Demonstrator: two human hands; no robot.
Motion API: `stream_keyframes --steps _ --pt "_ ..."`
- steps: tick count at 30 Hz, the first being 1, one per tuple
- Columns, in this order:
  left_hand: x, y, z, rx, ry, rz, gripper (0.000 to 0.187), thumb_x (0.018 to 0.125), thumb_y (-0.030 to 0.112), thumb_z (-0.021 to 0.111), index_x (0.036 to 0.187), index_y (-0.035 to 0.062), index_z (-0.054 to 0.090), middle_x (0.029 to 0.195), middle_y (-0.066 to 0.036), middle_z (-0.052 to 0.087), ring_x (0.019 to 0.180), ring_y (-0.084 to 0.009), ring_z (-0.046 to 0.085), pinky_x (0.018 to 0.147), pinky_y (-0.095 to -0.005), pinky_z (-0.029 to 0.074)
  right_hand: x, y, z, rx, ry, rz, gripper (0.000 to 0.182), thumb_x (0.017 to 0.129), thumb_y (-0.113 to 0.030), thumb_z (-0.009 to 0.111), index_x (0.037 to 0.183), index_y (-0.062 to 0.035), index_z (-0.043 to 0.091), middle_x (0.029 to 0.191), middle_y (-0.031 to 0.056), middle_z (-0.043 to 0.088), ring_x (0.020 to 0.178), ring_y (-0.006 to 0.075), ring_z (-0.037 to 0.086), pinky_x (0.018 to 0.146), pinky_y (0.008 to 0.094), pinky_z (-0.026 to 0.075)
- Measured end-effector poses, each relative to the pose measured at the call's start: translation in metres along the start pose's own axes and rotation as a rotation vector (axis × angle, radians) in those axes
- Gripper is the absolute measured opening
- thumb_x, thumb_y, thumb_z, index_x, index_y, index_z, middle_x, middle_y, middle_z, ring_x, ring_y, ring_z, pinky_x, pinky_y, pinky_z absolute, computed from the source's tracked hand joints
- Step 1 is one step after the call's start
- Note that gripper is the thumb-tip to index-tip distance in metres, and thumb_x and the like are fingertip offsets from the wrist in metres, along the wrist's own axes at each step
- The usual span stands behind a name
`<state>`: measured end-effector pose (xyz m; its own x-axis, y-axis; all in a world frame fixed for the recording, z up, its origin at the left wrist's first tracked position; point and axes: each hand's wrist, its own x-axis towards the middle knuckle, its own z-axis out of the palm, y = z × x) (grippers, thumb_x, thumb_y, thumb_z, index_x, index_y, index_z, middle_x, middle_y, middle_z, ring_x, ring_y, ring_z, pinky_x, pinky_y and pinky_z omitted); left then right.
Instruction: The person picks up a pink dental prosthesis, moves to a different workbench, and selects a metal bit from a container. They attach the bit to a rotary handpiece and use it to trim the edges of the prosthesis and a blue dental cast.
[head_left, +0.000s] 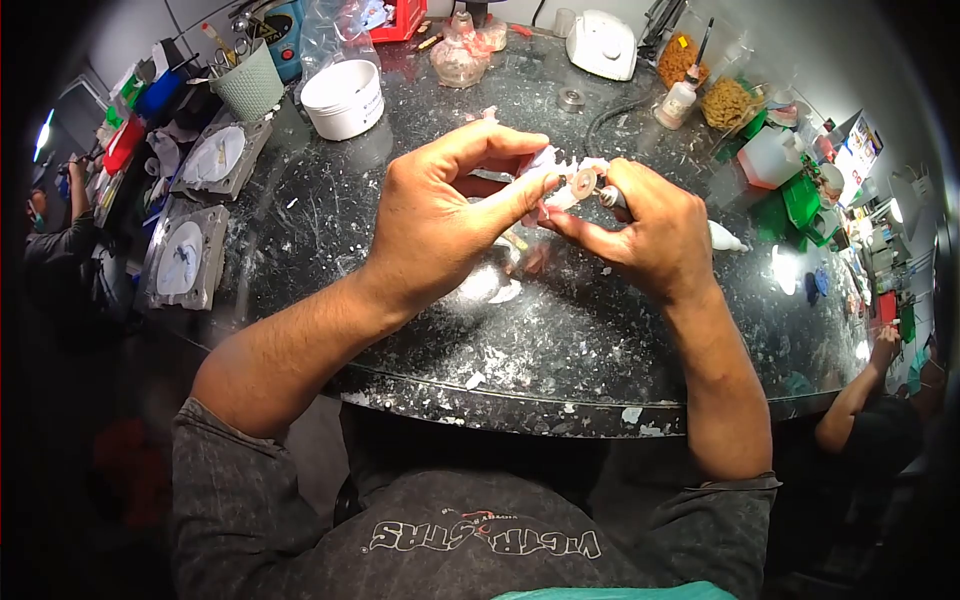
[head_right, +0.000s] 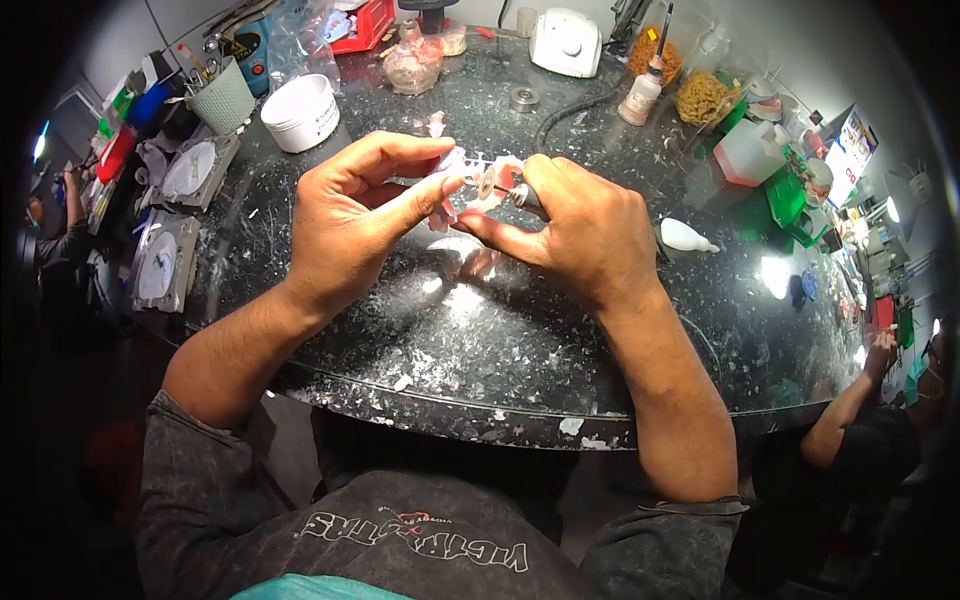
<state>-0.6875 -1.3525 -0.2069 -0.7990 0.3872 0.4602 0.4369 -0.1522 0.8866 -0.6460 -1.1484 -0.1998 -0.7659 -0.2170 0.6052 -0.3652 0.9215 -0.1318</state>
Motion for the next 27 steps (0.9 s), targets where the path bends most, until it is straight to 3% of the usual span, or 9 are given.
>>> stream_keyframes --steps 27 --pt "-0.0006 -0.0003 -0.0004 -0.022 -0.01 -0.002 0.025 0.088 -0.003 0.068 0.113 -0.0036 0.065 0.101 -0.01 0.069 0.091 -0.0125 0.067 0.079 -0.0247 0.056 0.0 -0.0017 -0.001 0.007 -0.009 0.029 0.052 0.075 -0.059 0.073 0.079 -0.0083 0.062 0.07 0.0064 0.061 0.063 0.026 0.065 0.053 0.0374 0.051"
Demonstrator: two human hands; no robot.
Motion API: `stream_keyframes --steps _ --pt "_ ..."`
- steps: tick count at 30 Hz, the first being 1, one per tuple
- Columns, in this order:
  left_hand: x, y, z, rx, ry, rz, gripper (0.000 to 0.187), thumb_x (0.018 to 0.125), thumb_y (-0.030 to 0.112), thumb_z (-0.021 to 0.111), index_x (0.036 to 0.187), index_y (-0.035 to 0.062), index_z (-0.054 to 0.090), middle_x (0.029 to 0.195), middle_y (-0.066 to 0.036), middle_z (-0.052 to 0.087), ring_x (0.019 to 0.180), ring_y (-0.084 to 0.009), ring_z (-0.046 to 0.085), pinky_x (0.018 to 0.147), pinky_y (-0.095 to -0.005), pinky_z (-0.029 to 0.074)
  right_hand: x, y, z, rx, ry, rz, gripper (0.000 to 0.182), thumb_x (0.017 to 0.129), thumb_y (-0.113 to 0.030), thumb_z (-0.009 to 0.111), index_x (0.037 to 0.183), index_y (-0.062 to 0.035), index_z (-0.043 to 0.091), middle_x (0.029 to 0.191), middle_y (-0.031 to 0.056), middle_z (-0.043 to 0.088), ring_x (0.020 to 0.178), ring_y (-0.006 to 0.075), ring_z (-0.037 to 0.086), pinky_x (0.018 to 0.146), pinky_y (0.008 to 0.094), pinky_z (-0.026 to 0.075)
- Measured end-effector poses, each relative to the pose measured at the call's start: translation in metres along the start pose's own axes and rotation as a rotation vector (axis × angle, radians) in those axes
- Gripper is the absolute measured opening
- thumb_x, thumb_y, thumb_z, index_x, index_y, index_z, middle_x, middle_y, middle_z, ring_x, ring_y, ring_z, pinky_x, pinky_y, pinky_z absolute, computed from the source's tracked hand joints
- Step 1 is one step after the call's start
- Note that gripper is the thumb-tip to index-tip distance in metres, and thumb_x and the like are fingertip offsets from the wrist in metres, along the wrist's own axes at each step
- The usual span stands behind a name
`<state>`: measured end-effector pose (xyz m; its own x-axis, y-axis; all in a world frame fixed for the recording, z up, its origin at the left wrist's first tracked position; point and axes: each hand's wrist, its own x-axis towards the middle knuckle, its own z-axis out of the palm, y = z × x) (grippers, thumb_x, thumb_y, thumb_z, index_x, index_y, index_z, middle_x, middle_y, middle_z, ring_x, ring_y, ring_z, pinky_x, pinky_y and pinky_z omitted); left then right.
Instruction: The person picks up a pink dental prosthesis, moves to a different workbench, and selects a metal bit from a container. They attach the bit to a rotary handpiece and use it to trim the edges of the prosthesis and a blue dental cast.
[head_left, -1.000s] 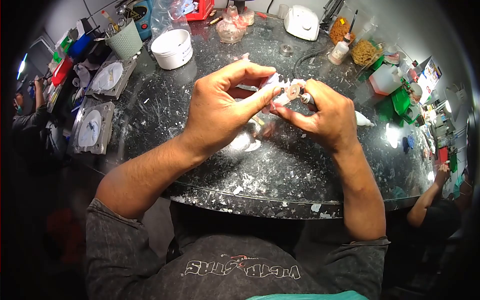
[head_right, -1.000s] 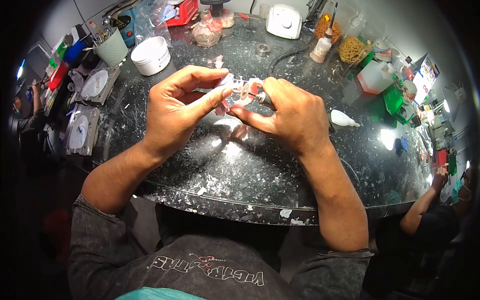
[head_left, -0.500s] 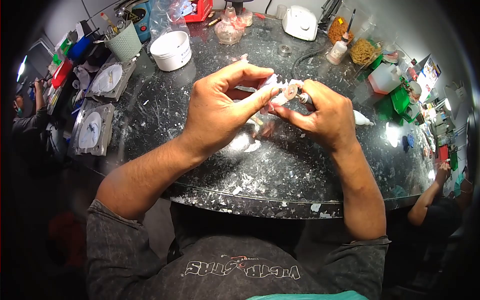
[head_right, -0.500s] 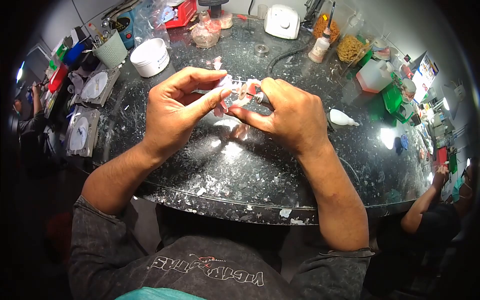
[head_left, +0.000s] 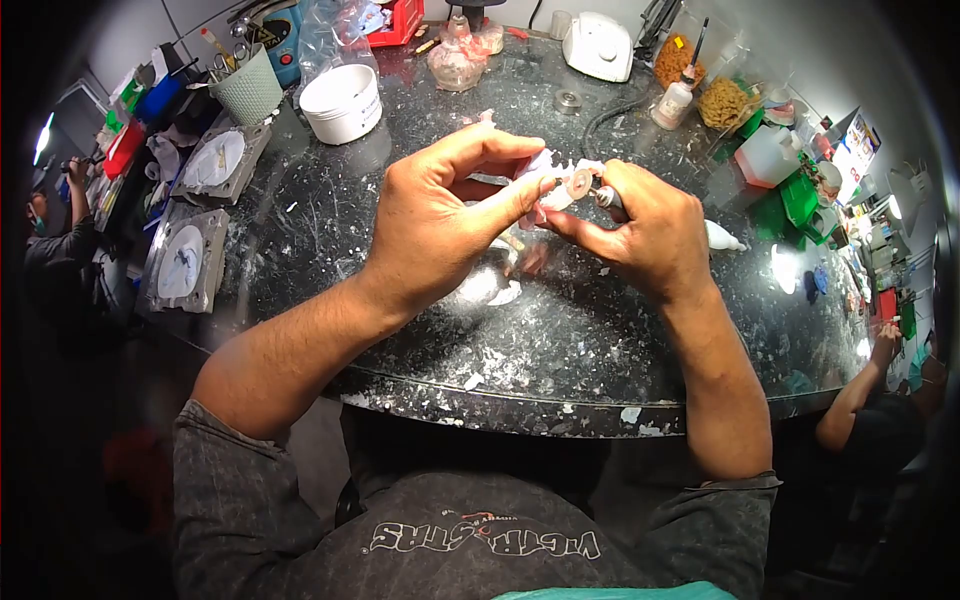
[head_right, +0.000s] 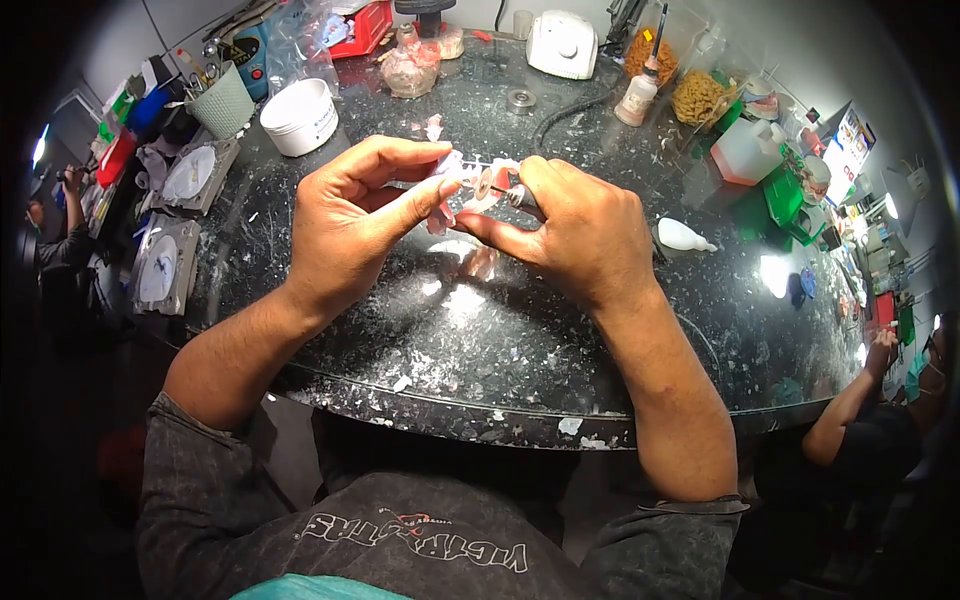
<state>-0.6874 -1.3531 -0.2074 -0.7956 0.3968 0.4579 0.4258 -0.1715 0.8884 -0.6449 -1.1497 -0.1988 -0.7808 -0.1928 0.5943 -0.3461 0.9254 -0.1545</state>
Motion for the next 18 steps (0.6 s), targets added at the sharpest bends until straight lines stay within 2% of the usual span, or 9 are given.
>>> stream_keyframes --steps 14,16,18 --pt "0.0001 -0.0026 -0.0002 -0.001 0.0 0.009 0.025 0.088 -0.002 0.068 0.112 -0.0043 0.065 0.101 -0.011 0.069 0.089 -0.013 0.067 0.076 -0.0247 0.057 0.0004 0.0013 0.001 0.01 0.027 -0.018 0.051 0.076 -0.058 0.072 0.079 -0.0078 0.062 0.071 0.0074 0.063 0.064 0.027 0.066 0.054 0.0377 0.052" --pt "0.0005 -0.0053 -0.0004 -0.01 0.005 0.031 0.022 0.089 0.006 0.07 0.11 -0.0012 0.066 0.097 -0.009 0.071 0.087 -0.013 0.07 0.077 -0.0246 0.058 0.0002 0.0014 0.0009 0.004 0.022 -0.013 0.051 0.077 -0.058 0.072 0.078 -0.0077 0.062 0.071 0.0076 0.063 0.064 0.0272 0.066 0.054 0.0377 0.052" --pt "0.0011 -0.0061 -0.0003 -0.016 0.015 0.047 0.022 0.088 0.006 0.07 0.109 -0.0011 0.067 0.097 -0.009 0.071 0.088 -0.0126 0.069 0.078 -0.0246 0.058 0.0002 0.0028 0.0015 -0.017 0.02 -0.037 0.052 0.076 -0.058 0.072 0.075 -0.0073 0.06 0.07 0.0082 0.062 0.064 0.0278 0.065 0.053 0.0375 0.051"
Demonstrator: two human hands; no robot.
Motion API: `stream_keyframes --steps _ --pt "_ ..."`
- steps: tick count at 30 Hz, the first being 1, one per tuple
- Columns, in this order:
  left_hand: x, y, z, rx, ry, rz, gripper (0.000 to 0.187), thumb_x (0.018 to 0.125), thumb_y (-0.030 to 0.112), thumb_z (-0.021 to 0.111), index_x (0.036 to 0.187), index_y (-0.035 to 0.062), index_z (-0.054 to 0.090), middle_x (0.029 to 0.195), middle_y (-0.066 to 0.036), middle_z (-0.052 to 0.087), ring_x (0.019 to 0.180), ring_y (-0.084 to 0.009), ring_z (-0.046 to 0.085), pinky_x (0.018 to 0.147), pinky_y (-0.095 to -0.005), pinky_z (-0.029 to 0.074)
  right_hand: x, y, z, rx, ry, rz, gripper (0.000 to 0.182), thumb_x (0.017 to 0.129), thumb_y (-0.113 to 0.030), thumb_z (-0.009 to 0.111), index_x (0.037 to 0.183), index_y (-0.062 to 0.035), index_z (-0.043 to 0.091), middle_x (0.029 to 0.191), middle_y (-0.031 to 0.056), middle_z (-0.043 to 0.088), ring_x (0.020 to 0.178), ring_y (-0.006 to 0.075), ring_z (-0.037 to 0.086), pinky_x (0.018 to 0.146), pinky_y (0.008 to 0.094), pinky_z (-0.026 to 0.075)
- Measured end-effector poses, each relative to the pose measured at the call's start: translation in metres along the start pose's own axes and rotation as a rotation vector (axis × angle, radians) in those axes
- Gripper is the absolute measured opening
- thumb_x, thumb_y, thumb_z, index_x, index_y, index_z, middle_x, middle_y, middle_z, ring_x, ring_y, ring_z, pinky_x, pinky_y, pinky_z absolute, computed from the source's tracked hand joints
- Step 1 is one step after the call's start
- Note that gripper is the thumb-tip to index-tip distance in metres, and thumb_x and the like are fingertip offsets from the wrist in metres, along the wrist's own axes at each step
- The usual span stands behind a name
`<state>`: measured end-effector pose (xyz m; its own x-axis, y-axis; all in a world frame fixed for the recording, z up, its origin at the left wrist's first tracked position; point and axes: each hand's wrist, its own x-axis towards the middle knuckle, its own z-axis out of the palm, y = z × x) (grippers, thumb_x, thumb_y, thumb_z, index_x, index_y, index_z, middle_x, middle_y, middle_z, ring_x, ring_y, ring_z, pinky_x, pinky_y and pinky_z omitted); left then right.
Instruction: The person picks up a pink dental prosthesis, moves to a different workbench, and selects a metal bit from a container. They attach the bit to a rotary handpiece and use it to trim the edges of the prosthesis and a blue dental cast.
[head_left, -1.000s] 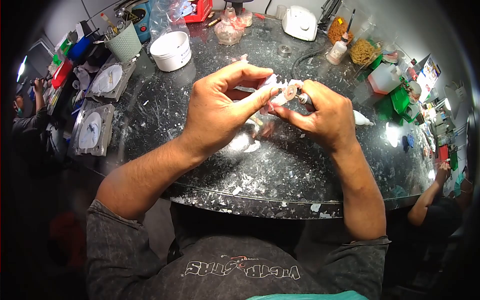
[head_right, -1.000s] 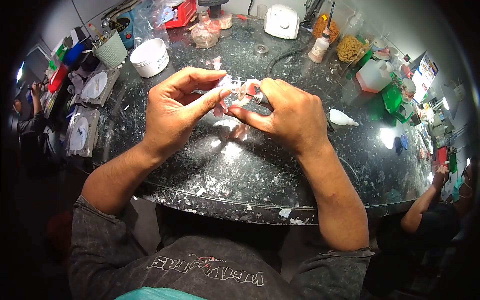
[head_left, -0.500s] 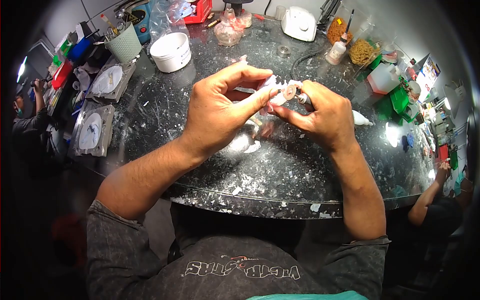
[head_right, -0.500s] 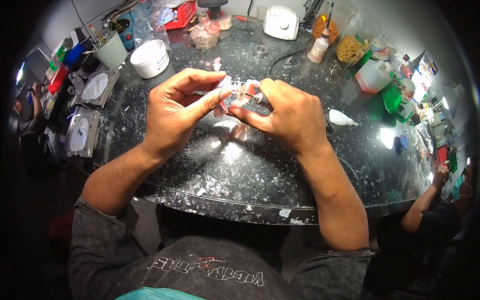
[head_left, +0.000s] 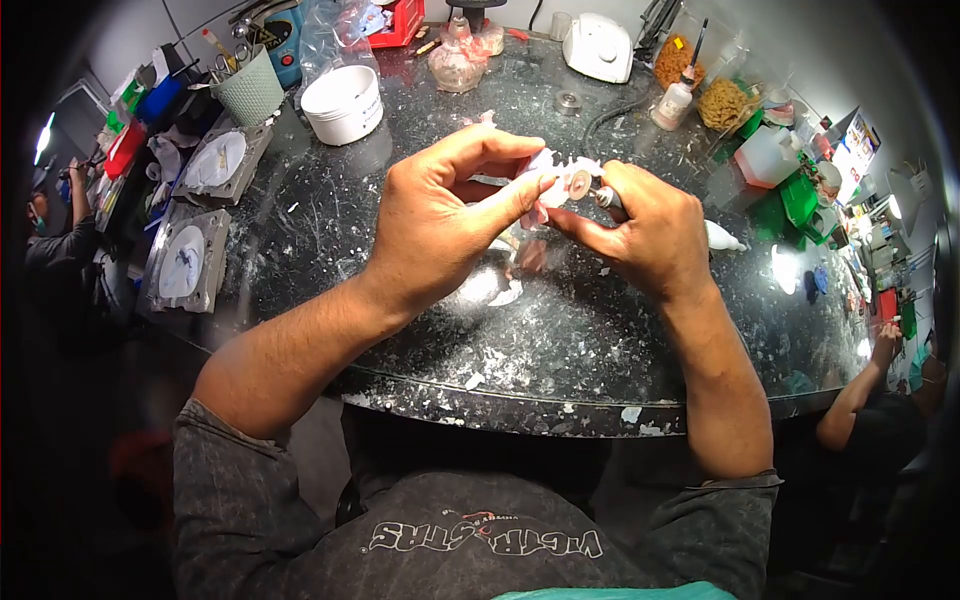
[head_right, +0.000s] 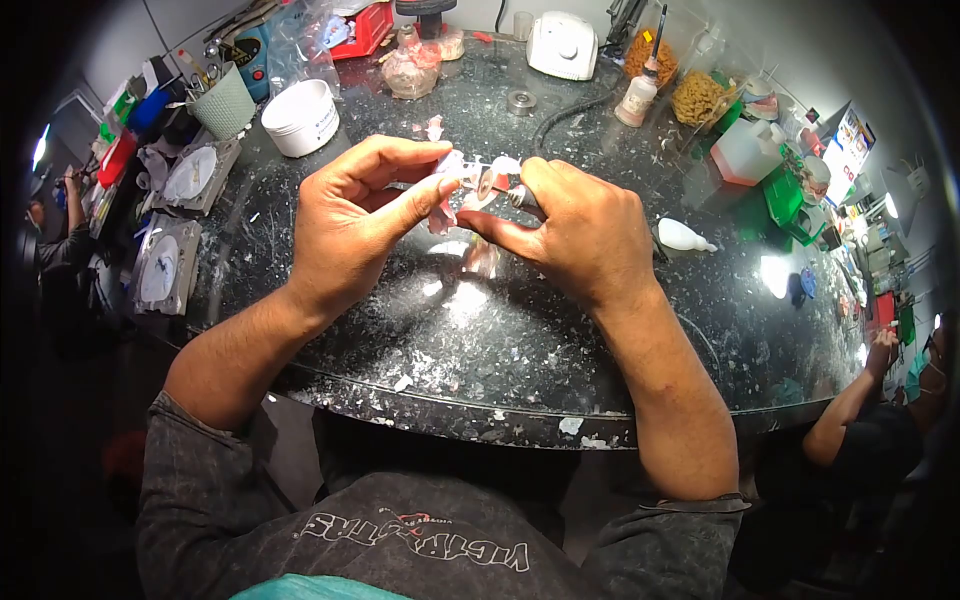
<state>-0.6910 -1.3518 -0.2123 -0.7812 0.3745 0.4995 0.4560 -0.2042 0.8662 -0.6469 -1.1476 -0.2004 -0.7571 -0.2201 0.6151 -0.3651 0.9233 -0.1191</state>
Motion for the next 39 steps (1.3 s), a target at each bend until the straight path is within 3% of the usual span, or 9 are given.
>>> stream_keyframes --steps 5,7,10,14,19,21,25,33,39 --pt "0.003 0.004 0.0 0.011 0.027 0.043 0.021 0.087 0.005 0.072 0.106 -0.0001 0.065 0.096 -0.008 0.07 0.089 -0.0112 0.068 0.079 -0.0249 0.058 -0.001 -0.001 -0.003 -0.034 -0.049 0.017 0.054 0.076 -0.058 0.072 0.072 -0.0072 0.057 0.069 0.0088 0.061 0.061 0.0277 0.064 0.052 0.037 0.05" --pt "0.003 0.007 -0.001 0.003 -0.007 -0.019 0.029 0.088 -0.002 0.068 0.115 -0.0028 0.058 0.107 -0.01 0.066 0.097 -0.0135 0.065 0.085 -0.027 0.056 0.0 0.001 -0.003 -0.017 -0.034 0.004 0.053 0.076 -0.058 0.073 0.073 -0.0072 0.056 0.068 0.0088 0.06 0.06 0.0274 0.064 0.051 0.0368 0.05" --pt "0.006 0.003 -0.003 0.046 0.013 0.017 0.032 0.086 -0.002 0.069 0.115 -0.0017 0.057 0.109 -0.01 0.065 0.098 -0.0136 0.065 0.087 -0.0283 0.055 0.002 0.001 -0.006 0.185 0.119 -0.054 0.041 0.073 -0.039 0.083 0.085 -0.006 0.062 0.077 0.0074 0.067 0.066 0.0236 0.068 0.056 0.0342 0.053" --pt "0.008 -0.001 -0.005 0.002 0.034 0.001 0.029 0.088 0.0 0.068 0.115 -0.0014 0.057 0.11 -0.009 0.064 0.098 -0.0134 0.065 0.088 -0.0292 0.055 0.0 0.003 0.001 0.397 0.127 -0.196 0.036 0.072 -0.017 0.085 0.101 -0.0042 0.068 0.092 0.0111 0.071 0.08 0.0253 0.072 0.069 0.0312 0.058" --pt "0.014 -0.01 -0.011 -0.385 -0.096 -0.335 0.035 0.096 0.016 0.061 0.127 -0.0008 0.055 0.11 -0.009 0.066 0.099 -0.0149 0.066 0.091 -0.032 0.055 -0.002 0.003 0.004 0.46 0.124 -0.182 0.025 0.077 -0.008 0.077 0.099 -0.0023 0.068 0.092 0.0116 0.071 0.081 0.0252 0.072 0.07 0.0317 0.058" --pt "0.013 -0.012 -0.012 -0.361 -0.105 -0.325 0.037 0.099 0.018 0.057 0.129 -0.0027 0.054 0.112 -0.012 0.066 0.101 -0.0184 0.066 0.092 -0.0345 0.055 -0.002 0.002 0.002 0.464 0.146 -0.138 0.02 0.08 -0.003 0.077 0.097 0.0025 0.068 0.09 0.0118 0.071 0.077 0.0153 0.068 0.068 0.0265 0.054" --pt "0.014 -0.008 -0.014 -0.455 -0.149 -0.315 0.038 0.1 0.015 0.051 0.129 -0.008 0.052 0.12 -0.016 0.064 0.108 -0.0234 0.065 0.094 -0.0377 0.054 -0.004 0.002 -0.001 0.474 0.142 -0.078 0.018 0.082 -0.003 0.075 0.098 0.002 0.069 0.089 0.0094 0.071 0.073 0.0106 0.065 0.065 0.0245 0.052" --pt "0.015 -0.007 -0.013 -0.446 -0.155 -0.24 0.036 0.098 0.015 0.057 0.13 -0.0008 0.053 0.113 -0.013 0.066 0.101 -0.0182 0.066 0.092 -0.0344 0.055 -0.003 0.005 0.004 0.473 0.185 -0.024 0.013 0.088 -0.005 0.068 0.099 0.002 0.069 0.09 0.0084 0.071 0.075 0.0108 0.064 0.069 0.0253 0.051" --pt "0.014 -0.008 -0.011 -0.498 -0.131 -0.346 0.028 0.099 0.016 0.056 0.121 -0.0006 0.056 0.108 -0.014 0.067 0.099 -0.0201 0.069 0.088 -0.0312 0.057 -0.002 -0.01 -0.009 0.496 0.167 -0.014 0.019 0.083 -0.001 0.073 0.102 0.0006 0.069 0.083 0.0032 0.067 0.061 0.0033 0.051 0.056 0.0211 0.044"
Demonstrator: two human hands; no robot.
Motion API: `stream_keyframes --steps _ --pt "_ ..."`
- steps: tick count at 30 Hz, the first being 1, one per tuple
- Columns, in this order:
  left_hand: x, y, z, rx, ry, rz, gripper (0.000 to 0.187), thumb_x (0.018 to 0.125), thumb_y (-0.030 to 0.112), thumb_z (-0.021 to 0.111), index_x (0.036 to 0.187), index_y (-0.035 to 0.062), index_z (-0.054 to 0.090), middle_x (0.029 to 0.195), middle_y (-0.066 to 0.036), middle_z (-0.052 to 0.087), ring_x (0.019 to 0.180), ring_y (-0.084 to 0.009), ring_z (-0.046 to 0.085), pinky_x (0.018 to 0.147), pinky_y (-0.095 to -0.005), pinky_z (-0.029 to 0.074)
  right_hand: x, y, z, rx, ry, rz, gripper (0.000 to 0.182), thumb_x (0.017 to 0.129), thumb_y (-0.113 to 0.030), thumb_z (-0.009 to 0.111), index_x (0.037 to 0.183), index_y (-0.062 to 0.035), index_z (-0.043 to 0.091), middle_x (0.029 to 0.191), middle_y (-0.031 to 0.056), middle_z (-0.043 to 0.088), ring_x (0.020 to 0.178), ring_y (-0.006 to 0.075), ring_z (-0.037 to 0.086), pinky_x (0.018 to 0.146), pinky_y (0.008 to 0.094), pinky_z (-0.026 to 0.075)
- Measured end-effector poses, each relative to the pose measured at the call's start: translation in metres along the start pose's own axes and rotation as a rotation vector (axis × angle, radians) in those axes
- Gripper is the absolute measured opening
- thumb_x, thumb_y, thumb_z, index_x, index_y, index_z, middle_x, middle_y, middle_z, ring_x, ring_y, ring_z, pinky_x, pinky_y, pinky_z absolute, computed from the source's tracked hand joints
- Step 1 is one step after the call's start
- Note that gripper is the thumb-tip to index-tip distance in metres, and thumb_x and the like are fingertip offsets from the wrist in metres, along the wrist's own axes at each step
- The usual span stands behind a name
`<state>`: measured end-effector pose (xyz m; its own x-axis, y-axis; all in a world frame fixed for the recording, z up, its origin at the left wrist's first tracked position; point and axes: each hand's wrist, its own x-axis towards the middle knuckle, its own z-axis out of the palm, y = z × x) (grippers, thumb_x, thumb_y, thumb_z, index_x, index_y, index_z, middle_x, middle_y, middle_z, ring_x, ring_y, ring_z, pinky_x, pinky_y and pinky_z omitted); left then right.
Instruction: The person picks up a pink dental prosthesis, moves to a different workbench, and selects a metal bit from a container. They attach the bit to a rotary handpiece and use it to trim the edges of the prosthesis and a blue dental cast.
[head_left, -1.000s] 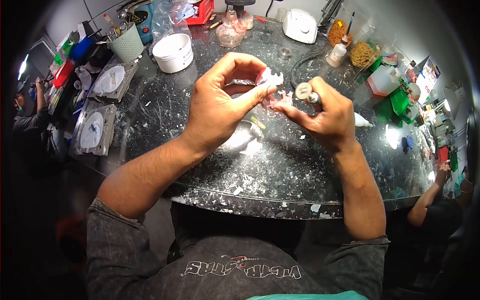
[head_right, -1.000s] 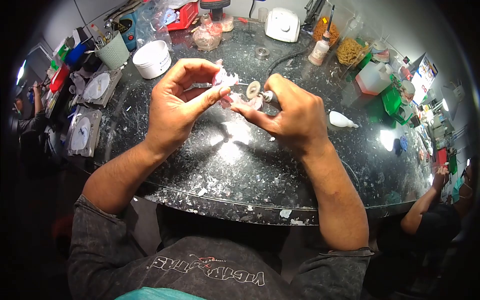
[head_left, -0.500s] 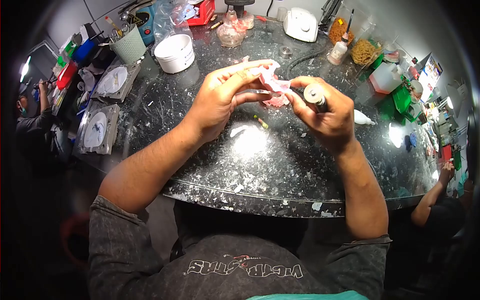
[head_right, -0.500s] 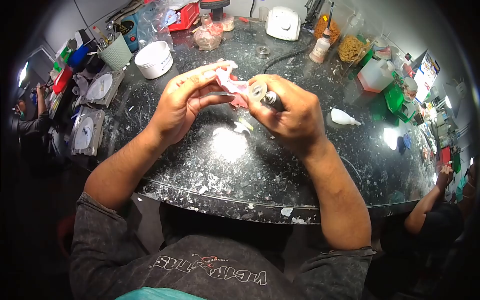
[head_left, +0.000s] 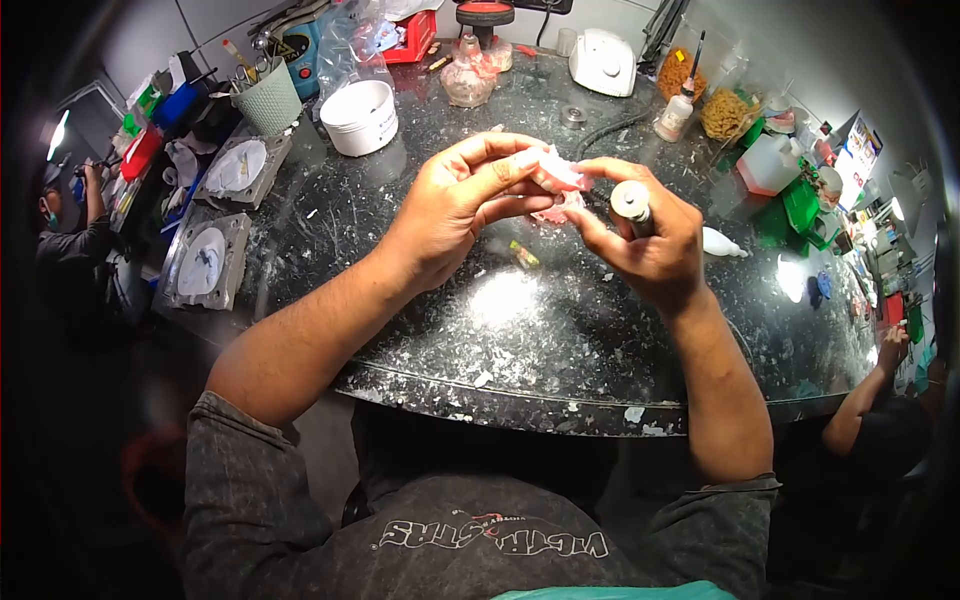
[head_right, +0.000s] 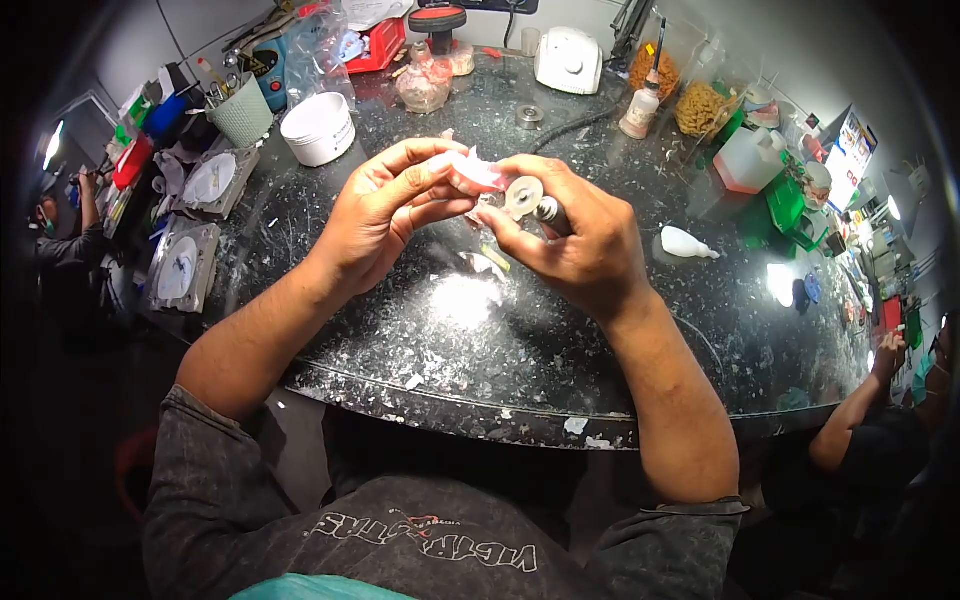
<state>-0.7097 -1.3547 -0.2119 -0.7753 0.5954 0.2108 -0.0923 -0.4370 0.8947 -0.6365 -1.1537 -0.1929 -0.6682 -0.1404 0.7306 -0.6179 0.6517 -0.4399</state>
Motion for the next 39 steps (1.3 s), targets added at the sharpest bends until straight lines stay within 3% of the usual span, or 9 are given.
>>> stream_keyframes --steps 2,10,16,18,21,26,34,37,39 --pt "0.001 -0.001 -0.002 0.009 -0.008 -0.02 0.028 0.099 0.017 0.056 0.121 -0.0006 0.056 0.108 -0.014 0.068 0.099 -0.0204 0.069 0.088 -0.0312 0.057 -0.001 0.004 0.001 -0.015 -0.03 -0.019 0.023 0.081 -0.009 0.076 0.101 -0.0011 0.067 0.095 0.0119 0.071 0.081 0.0186 0.071 0.069 0.028 0.056" --pt "0.0 0.0 -0.005 -0.004 -0.024 -0.024 0.03 0.097 0.019 0.06 0.12 -0.0001 0.058 0.105 -0.013 0.069 0.098 -0.0189 0.068 0.087 -0.0304 0.056 -0.001 0.014 0.003 0.022 0.02 0.06 0.024 0.086 -0.009 0.071 0.107 0.0012 0.067 0.099 0.0145 0.071 0.086 0.0198 0.071 0.074 0.0296 0.055" --pt "-0.001 0.0 -0.002 0.219 0.029 0.042 0.024 0.096 0.021 0.062 0.111 0.0021 0.064 0.096 -0.006 0.069 0.083 -0.0095 0.065 0.071 -0.0226 0.051 -0.003 0.017 0.003 0.027 -0.006 0.045 0.02 0.089 -0.01 0.068 0.106 0.0015 0.066 0.099 0.015 0.071 0.085 0.0224 0.072 0.074 0.0301 0.055" --pt "-0.001 -0.002 -0.004 0.281 0.035 0.025 0.021 0.098 0.023 0.06 0.1 0.0029 0.067 0.079 -0.001 0.066 0.07 -0.0059 0.059 0.065 -0.0203 0.045 -0.005 0.019 0.002 0.027 -0.009 0.054 0.019 0.09 -0.01 0.067 0.104 0.0017 0.066 0.097 0.0148 0.071 0.085 0.0227 0.071 0.074 0.0301 0.055" --pt "-0.001 -0.003 -0.002 0.269 0.043 0.007 0.023 0.099 0.025 0.059 0.092 0.0041 0.065 0.074 0.001 0.063 0.065 -0.0047 0.053 0.061 -0.0201 0.042 -0.004 0.016 -0.001 0.011 -0.033 0.08 0.017 0.09 -0.011 0.066 0.102 0.0022 0.066 0.094 0.0145 0.071 0.084 0.023 0.071 0.073 0.0303 0.055" --pt "-0.001 -0.002 -0.003 0.29 0.025 -0.011 0.023 0.099 0.027 0.058 0.098 0.0048 0.064 0.077 0.001 0.06 0.069 -0.0057 0.057 0.064 -0.0212 0.045 -0.004 0.018 0.0 0.021 -0.039 0.064 0.017 0.091 -0.012 0.066 0.1 0.0022 0.066 0.091 0.0141 0.07 0.082 0.0233 0.071 0.071 0.031 0.054" --pt "0.0 -0.004 -0.007 0.314 0.027 -0.017 0.025 0.1 0.028 0.056 0.095 0.005 0.063 0.077 0.001 0.061 0.069 -0.0062 0.058 0.065 -0.0213 0.046 -0.002 0.011 0.001 0.097 -0.069 0.019 0.023 0.084 -0.016 0.077 0.097 0.0007 0.068 0.085 0.0113 0.071 0.071 0.0139 0.068 0.063 0.0269 0.053" --pt "-0.002 -0.002 -0.005 0.29 0.01 -0.032 0.024 0.1 0.027 0.057 0.099 0.0039 0.064 0.083 0.0 0.063 0.074 -0.0066 0.06 0.067 -0.0216 0.047 -0.003 0.011 0.002 0.088 -0.067 0.022 0.023 0.083 -0.014 0.077 0.098 0.0004 0.068 0.087 0.0109 0.071 0.074 0.0136 0.068 0.065 0.027 0.053" --pt "-0.002 -0.002 -0.001 0.301 0.029 0.073 0.023 0.098 0.024 0.059 0.107 0.0036 0.064 0.092 -0.002 0.066 0.083 -0.0084 0.062 0.07 -0.0226 0.048 -0.001 0.008 0.002 0.075 -0.049 0.055 0.023 0.083 -0.013 0.077 0.099 0.0005 0.068 0.088 0.0106 0.071 0.076 0.0137 0.069 0.066 0.027 0.054"
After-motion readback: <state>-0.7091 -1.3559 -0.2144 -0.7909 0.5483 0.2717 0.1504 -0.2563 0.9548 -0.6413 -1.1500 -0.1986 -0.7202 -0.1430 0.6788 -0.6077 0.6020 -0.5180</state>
